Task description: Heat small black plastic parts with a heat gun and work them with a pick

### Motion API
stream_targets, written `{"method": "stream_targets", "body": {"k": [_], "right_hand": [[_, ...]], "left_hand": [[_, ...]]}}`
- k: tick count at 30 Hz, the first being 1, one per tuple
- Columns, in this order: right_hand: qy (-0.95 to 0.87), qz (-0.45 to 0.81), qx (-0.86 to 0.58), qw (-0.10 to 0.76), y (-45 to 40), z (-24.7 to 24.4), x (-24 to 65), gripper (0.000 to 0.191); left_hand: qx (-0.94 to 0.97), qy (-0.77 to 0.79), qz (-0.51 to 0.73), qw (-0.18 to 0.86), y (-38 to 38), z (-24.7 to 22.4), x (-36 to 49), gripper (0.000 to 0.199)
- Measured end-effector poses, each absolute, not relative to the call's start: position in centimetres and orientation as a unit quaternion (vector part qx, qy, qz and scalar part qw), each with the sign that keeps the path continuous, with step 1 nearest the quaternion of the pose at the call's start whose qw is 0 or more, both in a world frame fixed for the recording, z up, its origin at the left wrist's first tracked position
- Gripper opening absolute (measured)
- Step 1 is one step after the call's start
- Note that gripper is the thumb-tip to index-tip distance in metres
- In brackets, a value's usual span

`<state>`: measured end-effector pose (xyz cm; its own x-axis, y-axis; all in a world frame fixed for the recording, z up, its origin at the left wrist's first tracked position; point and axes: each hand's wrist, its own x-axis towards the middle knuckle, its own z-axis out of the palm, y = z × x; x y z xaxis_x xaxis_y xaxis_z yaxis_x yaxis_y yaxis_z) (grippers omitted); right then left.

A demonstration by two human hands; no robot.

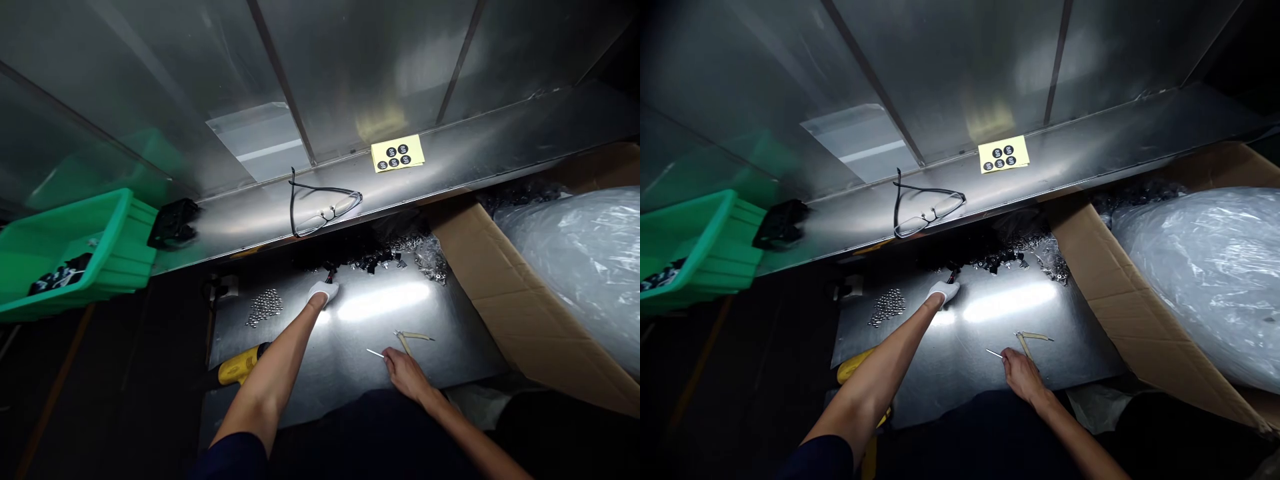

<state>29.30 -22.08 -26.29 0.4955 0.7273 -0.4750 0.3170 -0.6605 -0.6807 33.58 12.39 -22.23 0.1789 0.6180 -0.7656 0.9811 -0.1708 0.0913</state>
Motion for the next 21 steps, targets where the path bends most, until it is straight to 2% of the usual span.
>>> {"method": "stream_targets", "body": {"k": [21], "right_hand": [[-0.313, 0.394, -0.828, 0.248, -21.9, -25.7, 29.5, 0.025]], "left_hand": [[0.657, 0.574, -0.290, 0.392, 10.7, -20.8, 32.7, 0.038]]}}
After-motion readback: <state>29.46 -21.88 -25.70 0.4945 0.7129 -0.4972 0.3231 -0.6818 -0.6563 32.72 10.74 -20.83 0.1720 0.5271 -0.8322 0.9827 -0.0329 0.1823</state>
